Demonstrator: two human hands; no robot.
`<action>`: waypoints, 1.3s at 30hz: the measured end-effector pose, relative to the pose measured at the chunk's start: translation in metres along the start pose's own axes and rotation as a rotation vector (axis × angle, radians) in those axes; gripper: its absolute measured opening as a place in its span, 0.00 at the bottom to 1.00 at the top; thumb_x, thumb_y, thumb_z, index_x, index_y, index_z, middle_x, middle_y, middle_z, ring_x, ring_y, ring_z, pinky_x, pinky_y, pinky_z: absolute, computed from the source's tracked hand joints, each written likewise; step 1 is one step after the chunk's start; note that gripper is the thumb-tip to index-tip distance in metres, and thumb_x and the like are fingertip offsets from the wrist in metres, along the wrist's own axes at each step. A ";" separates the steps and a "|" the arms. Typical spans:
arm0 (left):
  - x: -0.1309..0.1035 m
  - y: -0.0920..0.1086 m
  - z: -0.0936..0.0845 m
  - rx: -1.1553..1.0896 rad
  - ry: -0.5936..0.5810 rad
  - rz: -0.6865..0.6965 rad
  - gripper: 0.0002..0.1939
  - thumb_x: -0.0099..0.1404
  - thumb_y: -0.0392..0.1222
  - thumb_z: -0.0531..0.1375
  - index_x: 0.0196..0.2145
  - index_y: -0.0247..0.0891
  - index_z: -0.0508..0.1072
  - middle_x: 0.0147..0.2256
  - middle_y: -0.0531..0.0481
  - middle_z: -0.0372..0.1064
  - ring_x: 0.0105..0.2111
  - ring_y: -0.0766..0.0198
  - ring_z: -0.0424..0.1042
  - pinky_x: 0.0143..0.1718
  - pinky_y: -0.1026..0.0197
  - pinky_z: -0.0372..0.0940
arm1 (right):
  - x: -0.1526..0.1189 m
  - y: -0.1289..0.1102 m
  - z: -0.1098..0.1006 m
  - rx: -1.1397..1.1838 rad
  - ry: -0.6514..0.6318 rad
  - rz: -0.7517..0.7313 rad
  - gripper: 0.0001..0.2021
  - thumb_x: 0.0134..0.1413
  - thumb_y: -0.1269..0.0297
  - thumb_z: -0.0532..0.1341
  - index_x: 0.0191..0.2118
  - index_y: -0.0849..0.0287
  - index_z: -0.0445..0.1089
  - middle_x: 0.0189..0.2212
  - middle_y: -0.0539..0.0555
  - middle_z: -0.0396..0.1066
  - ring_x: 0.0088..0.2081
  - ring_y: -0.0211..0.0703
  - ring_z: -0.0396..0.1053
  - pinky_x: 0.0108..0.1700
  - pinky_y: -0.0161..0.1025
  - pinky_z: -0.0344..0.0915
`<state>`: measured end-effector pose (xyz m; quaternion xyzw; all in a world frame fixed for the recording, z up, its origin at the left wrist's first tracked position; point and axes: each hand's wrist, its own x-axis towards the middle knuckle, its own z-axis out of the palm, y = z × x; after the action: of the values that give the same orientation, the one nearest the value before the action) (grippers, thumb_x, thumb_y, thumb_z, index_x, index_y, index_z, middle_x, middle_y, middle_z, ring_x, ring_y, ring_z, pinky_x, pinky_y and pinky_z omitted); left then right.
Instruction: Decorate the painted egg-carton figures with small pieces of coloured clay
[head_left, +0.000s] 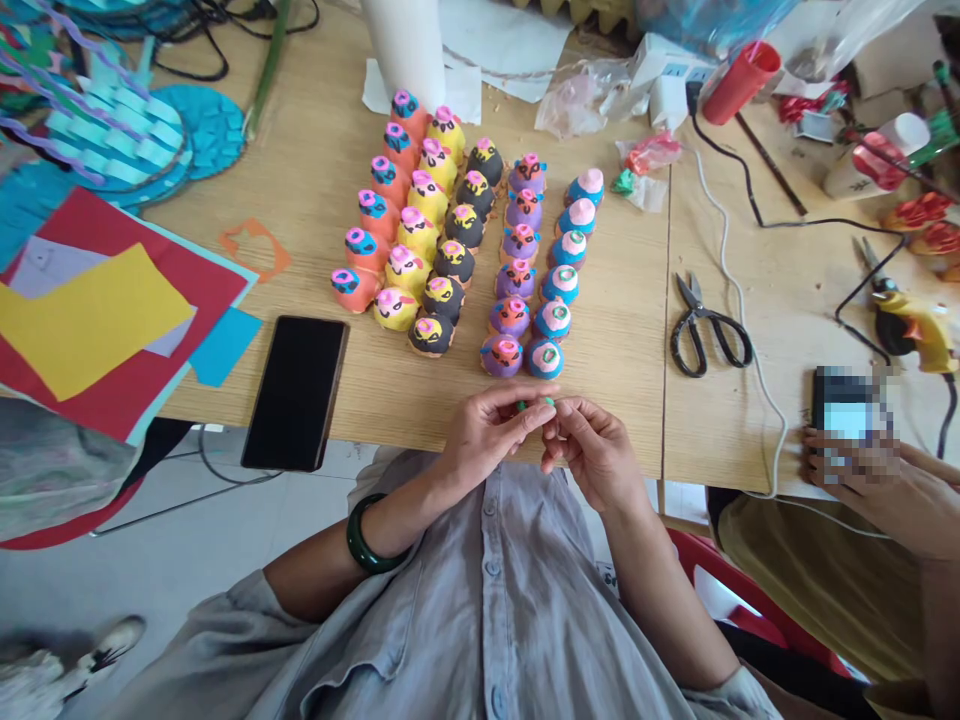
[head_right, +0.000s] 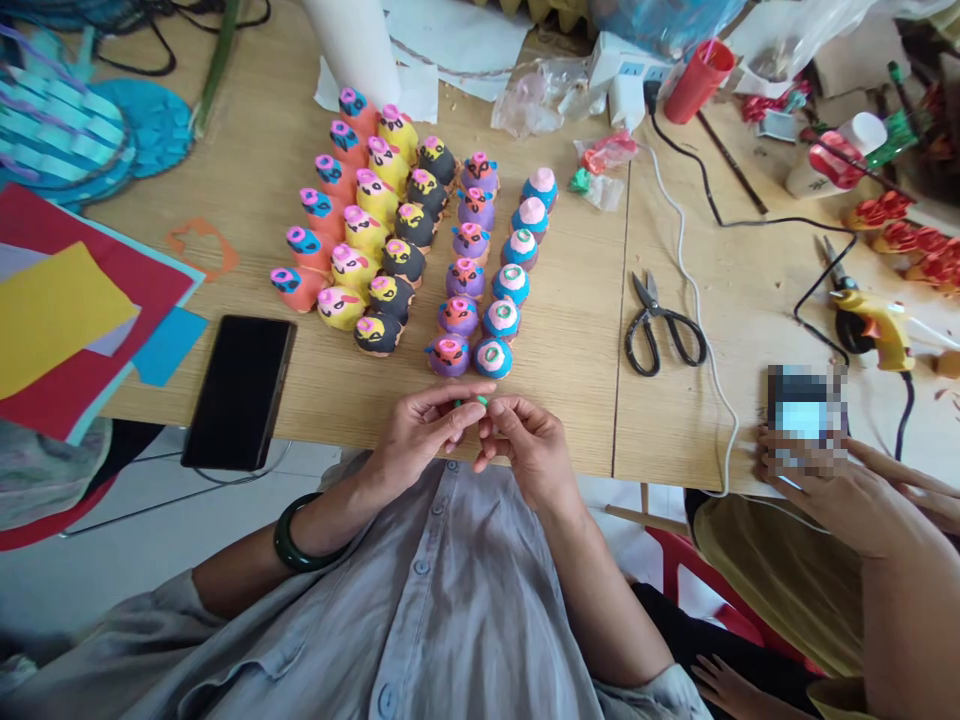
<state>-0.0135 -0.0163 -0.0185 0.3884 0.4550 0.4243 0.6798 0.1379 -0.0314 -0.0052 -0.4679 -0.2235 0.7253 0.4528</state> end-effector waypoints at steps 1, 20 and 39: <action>0.000 0.001 0.000 0.008 0.002 0.017 0.14 0.62 0.49 0.69 0.42 0.38 0.84 0.24 0.55 0.71 0.18 0.74 0.59 0.17 0.69 0.55 | 0.000 0.000 0.000 -0.012 -0.008 0.003 0.15 0.50 0.53 0.73 0.28 0.60 0.76 0.23 0.47 0.70 0.21 0.32 0.65 0.20 0.32 0.74; 0.002 0.001 0.002 -0.019 0.062 0.008 0.15 0.62 0.52 0.68 0.37 0.37 0.82 0.20 0.57 0.66 0.17 0.75 0.57 0.17 0.70 0.53 | 0.001 0.001 0.003 -0.030 0.052 -0.015 0.14 0.47 0.54 0.75 0.30 0.58 0.75 0.23 0.46 0.69 0.21 0.32 0.64 0.20 0.31 0.73; 0.005 -0.005 0.001 -0.017 0.047 -0.006 0.16 0.62 0.53 0.68 0.40 0.37 0.82 0.19 0.58 0.64 0.17 0.75 0.58 0.18 0.69 0.54 | 0.003 0.000 0.002 -0.029 0.058 0.007 0.16 0.49 0.51 0.73 0.28 0.59 0.74 0.22 0.47 0.69 0.20 0.32 0.64 0.19 0.32 0.72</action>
<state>-0.0099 -0.0132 -0.0247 0.3712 0.4683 0.4350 0.6735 0.1356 -0.0286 -0.0063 -0.4960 -0.2191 0.7097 0.4499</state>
